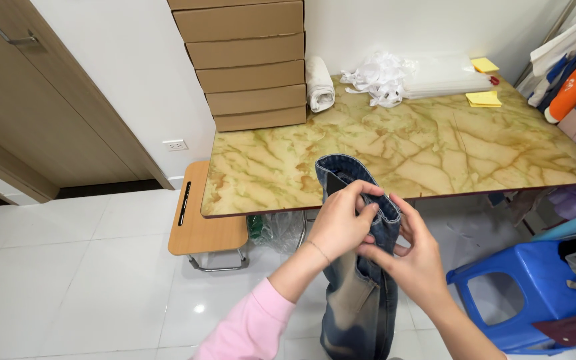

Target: The person takes a pair of white jeans from a clothing rack, lays them on a table, and folds them into a compact roll. They then repeat the process with a pair of blue jeans, folding them neatly on the table.

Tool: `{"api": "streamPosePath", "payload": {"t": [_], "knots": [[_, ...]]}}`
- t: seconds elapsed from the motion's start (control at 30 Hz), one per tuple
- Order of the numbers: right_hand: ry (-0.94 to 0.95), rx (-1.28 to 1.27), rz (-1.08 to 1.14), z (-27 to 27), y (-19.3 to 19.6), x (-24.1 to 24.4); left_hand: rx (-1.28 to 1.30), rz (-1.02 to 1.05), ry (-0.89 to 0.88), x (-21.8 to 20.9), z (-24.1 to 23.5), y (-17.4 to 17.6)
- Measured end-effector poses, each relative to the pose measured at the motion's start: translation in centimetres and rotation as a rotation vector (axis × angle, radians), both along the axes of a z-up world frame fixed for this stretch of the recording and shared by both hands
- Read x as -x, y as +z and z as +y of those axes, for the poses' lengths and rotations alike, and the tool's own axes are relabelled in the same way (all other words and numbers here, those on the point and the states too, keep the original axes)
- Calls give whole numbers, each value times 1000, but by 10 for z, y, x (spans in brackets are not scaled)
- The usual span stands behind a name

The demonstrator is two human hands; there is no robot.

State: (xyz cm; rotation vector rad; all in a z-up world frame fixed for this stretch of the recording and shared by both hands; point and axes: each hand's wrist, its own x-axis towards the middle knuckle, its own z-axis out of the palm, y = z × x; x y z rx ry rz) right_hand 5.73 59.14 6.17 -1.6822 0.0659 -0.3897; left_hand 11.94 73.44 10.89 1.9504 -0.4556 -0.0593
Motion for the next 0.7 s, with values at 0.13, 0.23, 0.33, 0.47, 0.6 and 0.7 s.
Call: {"api": "streamPosePath", "payload": {"t": [0.13,0.23,0.33,0.47,0.6,0.7], "knots": [[-61,-3,-21,-21,-16,-12,79,78,-171,-3,12,8],[-73,-61,-19,-53,-30,-21,226,58,-120,10,53,29],[-56,-85,-25,-84,-19,-21,180,-92,159,15,94,12],[64,-74,-43,-104,11,-22,68,32,128,-3,82,-69],[131,-90,-52,-132,28,-26,165,49,10,-18,34,-54],[202,29,-47,-153,47,-25,328,-61,-63,-34,21,-29]]}}
